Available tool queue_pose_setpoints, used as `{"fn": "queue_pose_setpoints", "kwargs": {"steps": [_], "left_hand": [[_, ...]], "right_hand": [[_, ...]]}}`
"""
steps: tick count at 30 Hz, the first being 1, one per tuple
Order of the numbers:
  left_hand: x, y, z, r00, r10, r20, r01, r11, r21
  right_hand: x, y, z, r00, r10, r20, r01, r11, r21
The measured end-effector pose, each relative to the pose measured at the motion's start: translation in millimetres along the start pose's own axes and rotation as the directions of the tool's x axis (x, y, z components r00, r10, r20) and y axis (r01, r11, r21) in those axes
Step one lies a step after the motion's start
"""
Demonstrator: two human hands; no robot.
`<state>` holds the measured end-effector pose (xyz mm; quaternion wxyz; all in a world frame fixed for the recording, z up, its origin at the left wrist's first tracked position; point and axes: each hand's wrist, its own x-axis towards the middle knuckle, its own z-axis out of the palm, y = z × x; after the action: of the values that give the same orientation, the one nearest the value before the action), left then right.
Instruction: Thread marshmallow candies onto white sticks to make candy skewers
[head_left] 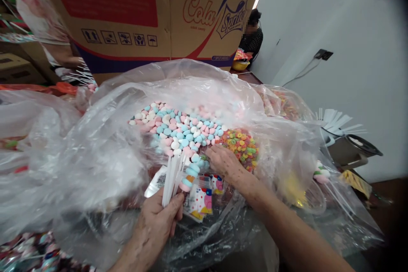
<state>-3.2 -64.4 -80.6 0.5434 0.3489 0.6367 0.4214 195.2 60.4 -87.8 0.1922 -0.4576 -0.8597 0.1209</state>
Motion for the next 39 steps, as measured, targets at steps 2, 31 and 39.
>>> {"fn": "queue_pose_setpoints", "kwargs": {"steps": [2,31,39], "left_hand": [[1.8,-3.5,-0.3,1.0,0.012,0.018,-0.012,1.0,-0.009],[-1.8,-6.4,8.1,0.984,0.13,0.121,-0.131,0.991,-0.002],[-8.3,12.2,-0.2,0.991,0.117,-0.063,-0.123,0.988,-0.09]], "right_hand": [[0.9,0.7,-0.2,0.997,0.053,-0.048,-0.05,0.997,0.059],[-33.8,-28.3,-3.5,0.953,0.175,0.246,-0.273,0.151,0.95],[-20.9,0.6,-36.1,0.924,0.36,-0.131,-0.24,0.81,0.534]]}}
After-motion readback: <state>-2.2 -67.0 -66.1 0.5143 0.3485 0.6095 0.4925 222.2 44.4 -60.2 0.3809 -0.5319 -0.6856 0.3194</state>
